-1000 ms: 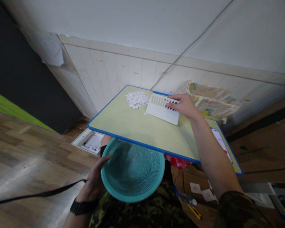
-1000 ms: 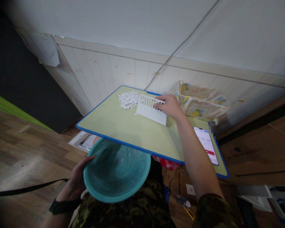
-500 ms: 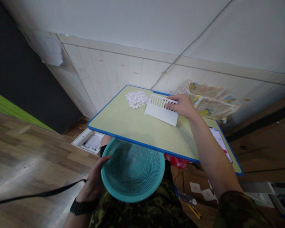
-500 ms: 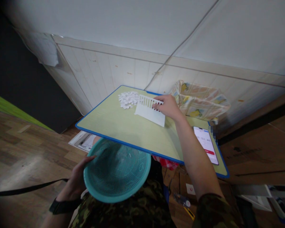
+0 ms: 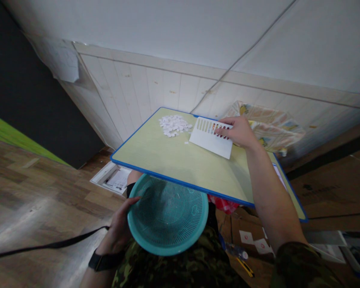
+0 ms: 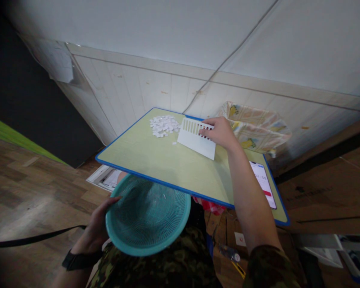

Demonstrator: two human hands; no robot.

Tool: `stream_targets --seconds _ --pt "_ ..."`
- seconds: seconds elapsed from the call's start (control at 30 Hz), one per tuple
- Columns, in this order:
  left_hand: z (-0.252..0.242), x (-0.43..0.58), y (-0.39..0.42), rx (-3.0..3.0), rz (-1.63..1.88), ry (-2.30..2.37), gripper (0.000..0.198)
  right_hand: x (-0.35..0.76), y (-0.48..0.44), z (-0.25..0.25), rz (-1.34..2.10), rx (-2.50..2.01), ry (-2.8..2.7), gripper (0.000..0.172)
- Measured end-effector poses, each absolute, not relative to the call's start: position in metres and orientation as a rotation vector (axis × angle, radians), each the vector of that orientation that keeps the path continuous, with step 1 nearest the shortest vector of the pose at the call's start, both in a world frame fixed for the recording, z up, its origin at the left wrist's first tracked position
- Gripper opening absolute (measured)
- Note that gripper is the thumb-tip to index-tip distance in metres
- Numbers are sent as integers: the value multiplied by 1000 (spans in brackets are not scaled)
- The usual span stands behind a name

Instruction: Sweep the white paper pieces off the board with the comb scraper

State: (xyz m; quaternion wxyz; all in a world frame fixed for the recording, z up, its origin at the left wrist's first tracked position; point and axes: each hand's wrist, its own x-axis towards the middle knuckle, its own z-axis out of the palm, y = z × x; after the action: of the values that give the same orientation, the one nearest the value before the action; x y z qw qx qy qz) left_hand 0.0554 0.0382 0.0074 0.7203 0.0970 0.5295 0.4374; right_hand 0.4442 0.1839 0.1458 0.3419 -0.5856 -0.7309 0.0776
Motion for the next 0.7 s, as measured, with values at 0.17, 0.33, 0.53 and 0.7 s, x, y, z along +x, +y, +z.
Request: stream_targets --seconds 0.17,0.33,0.53,0.7 --pt "14 59 38 193 961 1187 26 438 183 146 185 -1492 -1934 35" --pt "20 62 38 182 963 1203 27 442 178 153 190 -1555 -1961 36" --pt "14 60 38 190 961 1184 23 443 180 150 198 -1539 -1910 37" --pt "11 59 39 212 954 1174 23 436 188 139 165 -1506 -1884 34"
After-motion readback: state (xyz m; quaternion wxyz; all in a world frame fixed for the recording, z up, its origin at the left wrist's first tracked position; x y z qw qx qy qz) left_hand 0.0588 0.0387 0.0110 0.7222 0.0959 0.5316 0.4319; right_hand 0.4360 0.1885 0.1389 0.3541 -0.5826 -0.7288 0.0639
